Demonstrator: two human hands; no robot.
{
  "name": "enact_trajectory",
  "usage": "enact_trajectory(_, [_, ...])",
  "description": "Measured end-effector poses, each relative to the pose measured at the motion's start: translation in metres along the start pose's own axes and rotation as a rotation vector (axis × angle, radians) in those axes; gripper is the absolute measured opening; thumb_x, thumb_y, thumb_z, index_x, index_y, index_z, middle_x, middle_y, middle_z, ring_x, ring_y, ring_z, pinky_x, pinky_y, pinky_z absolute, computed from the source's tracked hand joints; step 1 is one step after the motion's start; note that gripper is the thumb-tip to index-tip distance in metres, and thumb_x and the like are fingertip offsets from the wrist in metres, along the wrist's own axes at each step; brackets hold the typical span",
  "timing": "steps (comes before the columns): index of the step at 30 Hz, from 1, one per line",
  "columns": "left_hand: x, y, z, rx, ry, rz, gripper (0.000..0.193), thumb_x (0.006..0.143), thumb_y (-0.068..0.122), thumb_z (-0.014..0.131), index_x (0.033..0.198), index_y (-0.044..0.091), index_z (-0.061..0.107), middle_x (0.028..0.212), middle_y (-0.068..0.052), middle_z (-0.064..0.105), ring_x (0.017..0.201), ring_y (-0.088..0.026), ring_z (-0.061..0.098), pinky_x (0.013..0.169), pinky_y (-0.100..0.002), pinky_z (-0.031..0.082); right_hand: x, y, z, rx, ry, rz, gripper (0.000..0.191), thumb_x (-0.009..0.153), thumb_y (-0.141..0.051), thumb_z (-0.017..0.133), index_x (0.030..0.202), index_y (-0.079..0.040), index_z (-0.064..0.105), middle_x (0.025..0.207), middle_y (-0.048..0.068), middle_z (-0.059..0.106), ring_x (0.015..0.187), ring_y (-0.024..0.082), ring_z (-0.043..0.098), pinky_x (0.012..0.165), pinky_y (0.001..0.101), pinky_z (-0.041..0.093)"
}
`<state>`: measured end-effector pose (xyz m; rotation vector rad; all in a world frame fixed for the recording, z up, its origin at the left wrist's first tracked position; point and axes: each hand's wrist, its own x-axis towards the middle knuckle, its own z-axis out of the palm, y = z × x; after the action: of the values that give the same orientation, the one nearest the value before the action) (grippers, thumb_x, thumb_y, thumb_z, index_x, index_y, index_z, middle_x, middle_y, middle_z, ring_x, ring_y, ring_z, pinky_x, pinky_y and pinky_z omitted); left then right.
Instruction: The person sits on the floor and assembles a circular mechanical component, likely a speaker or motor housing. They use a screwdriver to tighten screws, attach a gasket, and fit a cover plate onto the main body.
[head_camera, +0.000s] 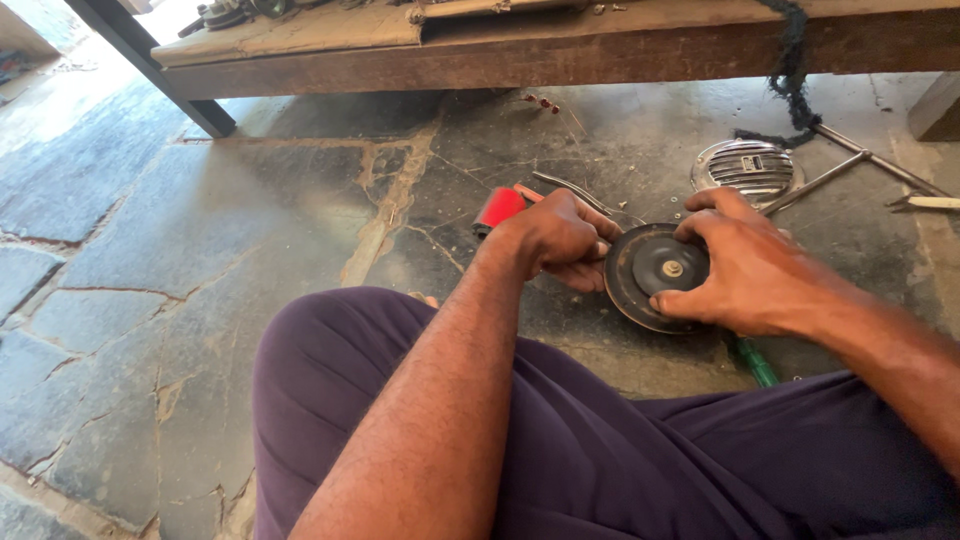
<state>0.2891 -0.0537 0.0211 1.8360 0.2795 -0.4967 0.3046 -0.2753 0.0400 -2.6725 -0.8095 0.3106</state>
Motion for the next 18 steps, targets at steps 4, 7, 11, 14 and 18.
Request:
enact_trajectory(4, [-0.006, 0.006, 0.0, 0.044, 0.015, -0.035, 0.037, 0.094, -0.003, 0.054, 0.127, 0.002, 0.07, 0.087, -0.016, 0.079, 0.07, -0.02, 0.078, 0.059, -0.03, 0.067, 0.0, -0.001, 0.001, -0.001, -0.057, 0.037, 0.088, 0.063, -0.043, 0.091, 0.129, 0.008, 0.061, 0.158, 0.015, 0.034, 0.13, 0.035, 0.056, 0.107, 0.0464, 0.052])
enact_trajectory(7, [-0.009, 0.008, 0.0, 0.031, 0.004, -0.038, 0.038, 0.094, -0.003, 0.053, 0.128, 0.002, 0.07, 0.087, -0.016, 0.078, 0.069, -0.02, 0.077, 0.06, -0.03, 0.067, 0.0, -0.003, 0.0, 0.009, -0.045, 0.012, 0.089, 0.062, -0.042, 0.091, 0.128, 0.009, 0.061, 0.158, 0.016, 0.033, 0.127, 0.037, 0.058, 0.106, 0.0467, 0.053])
enact_trajectory(11, [-0.008, 0.008, 0.0, 0.042, -0.013, -0.029, 0.039, 0.094, -0.002, 0.054, 0.129, 0.004, 0.071, 0.087, -0.016, 0.078, 0.067, -0.02, 0.076, 0.06, -0.031, 0.067, -0.002, -0.007, -0.001, -0.01, -0.049, 0.042, 0.089, 0.061, -0.042, 0.091, 0.129, 0.007, 0.061, 0.159, 0.014, 0.033, 0.127, 0.035, 0.06, 0.107, 0.0459, 0.052])
enact_trajectory(14, [-0.006, 0.005, 0.0, 0.031, -0.016, -0.03, 0.037, 0.094, 0.0, 0.059, 0.129, 0.003, 0.07, 0.088, -0.016, 0.078, 0.067, -0.019, 0.076, 0.061, -0.031, 0.067, -0.004, -0.01, -0.004, -0.021, -0.047, 0.047, 0.089, 0.062, -0.043, 0.09, 0.13, 0.006, 0.061, 0.159, 0.012, 0.034, 0.128, 0.034, 0.06, 0.107, 0.0448, 0.052])
enact_trajectory(18, [-0.003, 0.003, 0.001, 0.001, -0.009, -0.047, 0.039, 0.091, 0.0, 0.064, 0.131, 0.002, 0.068, 0.09, -0.015, 0.078, 0.067, -0.019, 0.076, 0.061, -0.032, 0.067, -0.007, -0.013, -0.006, -0.052, -0.045, 0.066, 0.09, 0.063, -0.044, 0.09, 0.134, 0.002, 0.059, 0.158, 0.009, 0.036, 0.129, 0.034, 0.058, 0.107, 0.0451, 0.051])
